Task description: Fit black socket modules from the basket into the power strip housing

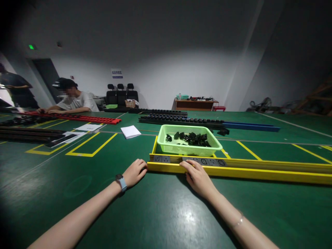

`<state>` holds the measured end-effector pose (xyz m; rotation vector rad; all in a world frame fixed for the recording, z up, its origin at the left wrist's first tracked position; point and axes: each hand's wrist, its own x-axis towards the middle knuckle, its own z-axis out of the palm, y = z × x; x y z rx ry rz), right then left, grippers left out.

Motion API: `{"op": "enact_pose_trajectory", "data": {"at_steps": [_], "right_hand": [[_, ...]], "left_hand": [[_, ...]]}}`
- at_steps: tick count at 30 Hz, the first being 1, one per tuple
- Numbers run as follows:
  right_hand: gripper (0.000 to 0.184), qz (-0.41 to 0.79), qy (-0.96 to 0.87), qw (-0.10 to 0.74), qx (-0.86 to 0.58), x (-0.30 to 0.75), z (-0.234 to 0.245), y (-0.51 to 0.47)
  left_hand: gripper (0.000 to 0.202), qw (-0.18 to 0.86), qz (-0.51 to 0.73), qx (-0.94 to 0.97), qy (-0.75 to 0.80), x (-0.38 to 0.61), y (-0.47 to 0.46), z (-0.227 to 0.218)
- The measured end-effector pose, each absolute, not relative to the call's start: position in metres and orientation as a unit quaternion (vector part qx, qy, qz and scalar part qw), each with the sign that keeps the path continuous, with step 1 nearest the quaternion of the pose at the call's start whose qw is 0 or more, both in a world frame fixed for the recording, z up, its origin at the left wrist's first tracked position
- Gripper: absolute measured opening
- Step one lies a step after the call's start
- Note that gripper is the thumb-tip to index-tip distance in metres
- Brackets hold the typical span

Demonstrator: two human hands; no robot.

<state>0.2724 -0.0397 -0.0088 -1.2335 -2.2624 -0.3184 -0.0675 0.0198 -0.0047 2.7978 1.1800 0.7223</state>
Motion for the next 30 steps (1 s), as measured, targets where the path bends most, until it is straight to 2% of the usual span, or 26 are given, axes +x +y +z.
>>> {"op": "enact_pose_trajectory", "data": {"at_steps": [9,15,19,25,30], "right_hand": [[0.051,-0.121,-0.834,0.283,-0.457,0.274,-0.004,-0.047],[0.058,-0.133,-0.851,0.250,-0.442,0.256,0.004,-0.050],[0.054,-0.115,-0.855,0.245,-0.442,0.250,0.005,-0.048],[0.035,-0.080,-0.830,0.329,-0.443,0.254,-0.004,-0.033],[0.034,-0.058,-0.812,0.375,-0.443,0.250,-0.005,-0.029]], "left_hand": [[0.015,0.015,0.242,0.895,0.374,-0.066,0.020,-0.005],[0.016,0.020,0.246,0.894,0.373,-0.065,0.021,-0.007],[0.016,0.019,0.240,0.895,0.376,-0.065,0.021,-0.008],[0.016,0.016,0.242,0.896,0.373,-0.066,0.022,-0.008],[0.016,0.018,0.241,0.896,0.372,-0.066,0.022,-0.008]]}}
